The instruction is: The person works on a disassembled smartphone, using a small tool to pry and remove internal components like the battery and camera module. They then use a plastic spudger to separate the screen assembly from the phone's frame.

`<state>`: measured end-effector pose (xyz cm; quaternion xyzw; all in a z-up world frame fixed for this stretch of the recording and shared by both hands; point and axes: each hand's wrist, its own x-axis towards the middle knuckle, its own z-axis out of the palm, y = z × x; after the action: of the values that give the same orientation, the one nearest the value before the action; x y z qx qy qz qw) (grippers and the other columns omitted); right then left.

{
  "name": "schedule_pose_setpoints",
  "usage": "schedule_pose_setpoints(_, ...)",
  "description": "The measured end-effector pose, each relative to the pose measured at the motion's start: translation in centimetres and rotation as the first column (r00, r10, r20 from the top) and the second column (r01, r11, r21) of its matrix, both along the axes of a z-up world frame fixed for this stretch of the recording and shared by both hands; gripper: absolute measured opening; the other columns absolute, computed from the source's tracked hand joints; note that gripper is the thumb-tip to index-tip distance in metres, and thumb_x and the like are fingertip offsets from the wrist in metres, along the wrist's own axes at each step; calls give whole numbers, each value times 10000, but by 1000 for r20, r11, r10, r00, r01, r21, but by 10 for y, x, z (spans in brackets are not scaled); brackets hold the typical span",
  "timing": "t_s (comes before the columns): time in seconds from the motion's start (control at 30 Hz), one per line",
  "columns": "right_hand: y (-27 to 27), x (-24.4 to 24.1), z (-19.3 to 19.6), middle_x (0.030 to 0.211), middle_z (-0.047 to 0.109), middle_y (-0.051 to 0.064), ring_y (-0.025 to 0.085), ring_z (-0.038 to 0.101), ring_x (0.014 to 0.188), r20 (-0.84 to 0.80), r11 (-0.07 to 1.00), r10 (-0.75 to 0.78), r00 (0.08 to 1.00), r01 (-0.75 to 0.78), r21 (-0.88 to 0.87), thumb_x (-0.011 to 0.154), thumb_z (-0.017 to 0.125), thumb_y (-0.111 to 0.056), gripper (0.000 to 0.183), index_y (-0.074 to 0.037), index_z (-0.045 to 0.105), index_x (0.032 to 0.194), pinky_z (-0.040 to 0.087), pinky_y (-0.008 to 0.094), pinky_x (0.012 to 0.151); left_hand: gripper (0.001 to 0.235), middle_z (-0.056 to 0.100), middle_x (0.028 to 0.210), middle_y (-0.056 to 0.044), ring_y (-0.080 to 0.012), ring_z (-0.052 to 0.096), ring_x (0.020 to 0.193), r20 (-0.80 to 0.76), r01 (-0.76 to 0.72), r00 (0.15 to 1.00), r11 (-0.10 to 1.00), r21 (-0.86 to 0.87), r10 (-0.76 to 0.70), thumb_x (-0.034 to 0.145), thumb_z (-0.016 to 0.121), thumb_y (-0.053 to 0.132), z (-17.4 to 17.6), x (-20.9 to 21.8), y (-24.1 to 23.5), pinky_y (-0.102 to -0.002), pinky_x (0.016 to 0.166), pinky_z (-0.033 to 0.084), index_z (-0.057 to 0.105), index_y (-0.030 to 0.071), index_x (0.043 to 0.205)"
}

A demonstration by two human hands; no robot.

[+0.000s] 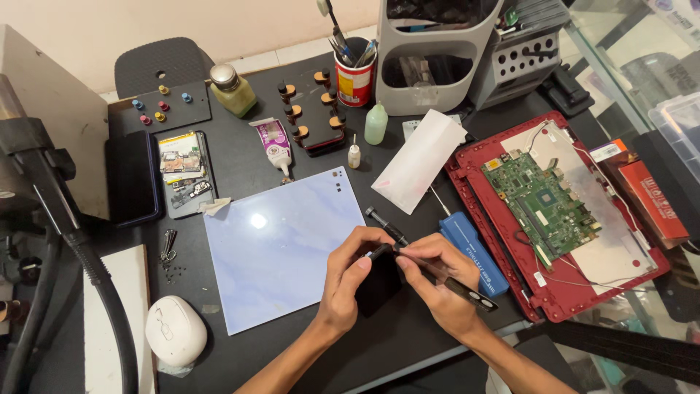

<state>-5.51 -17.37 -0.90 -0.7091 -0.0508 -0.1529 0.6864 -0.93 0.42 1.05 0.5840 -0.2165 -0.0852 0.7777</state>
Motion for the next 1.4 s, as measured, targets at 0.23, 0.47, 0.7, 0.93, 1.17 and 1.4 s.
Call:
schedule_pose_setpoints(0.23, 3, -2, 1, 1023, 659, 99, 139, 683, 936, 21, 1000, -6, 1000, 6, 26, 913, 693, 103, 123, 49, 665, 1020, 577, 258, 835, 436, 684, 1040, -136, -217, 646, 1007, -1, 6, 1000, 1000, -17, -6, 962, 467, 327, -1, 1, 0, -319, 946, 480, 600, -53, 1128)
schedule_pose_setpoints(0.47, 4, -2, 2, 973, 670, 90, 127, 686, 873, -57, 999, -30, 998, 31, 24, 902, 719, 90, 97, 50, 685, 983, 585, 264, 789, 431, 691, 1017, -140, -218, 652, 983, -24, 0, 1000, 1000, -21, 0, 944, 468, 315, -5, 0, -1, -319, 927, 484, 610, -51, 1120)
schedule_pose_setpoints(0.7, 5, -3, 5, 969, 666, 79, 119, 686, 883, -44, 999, -40, 998, 40, 12, 901, 722, 78, 90, 49, 693, 982, 596, 266, 813, 423, 689, 1009, -140, -218, 653, 983, -25, -2, 1000, 1000, -25, 1, 932, 466, 306, -4, 0, -1, -318, 926, 485, 607, -50, 1113)
schedule_pose_setpoints(0.93, 6, -3, 9, 970, 662, 74, 120, 686, 886, -78, 999, -17, 997, 20, 33, 905, 719, 66, 91, 49, 698, 992, 592, 269, 812, 419, 694, 973, -132, -209, 659, 939, -24, -22, 999, 1000, -21, 21, 929, 461, 303, -3, 0, -1, -315, 881, 497, 618, -48, 1099)
schedule_pose_setpoints(1.17, 10, -2, 15, 968, 659, 71, 124, 695, 921, -67, 1000, 10, 998, -10, 8, 896, 722, 57, 83, 44, 691, 972, 598, 276, 858, 406, 686, 970, -125, -198, 644, 926, 29, -47, 998, 999, 2, 47, 916, 480, 292, 2, -2, 6, -302, 862, 489, 621, -56, 1070)
schedule_pose_setpoints(1.4, 32, 6, 21, 978, 678, 81, 140, 704, 922, -69, 997, 71, 995, -71, -5, 892, 722, 73, 82, 41, 700, 964, 601, 287, 859, 406, 673, 947, -116, -191, 628, 892, 36, -97, 995, 995, 7, 97, 926, 482, 298, 14, -6, 33, -297, 832, 486, 621, -57, 1067)
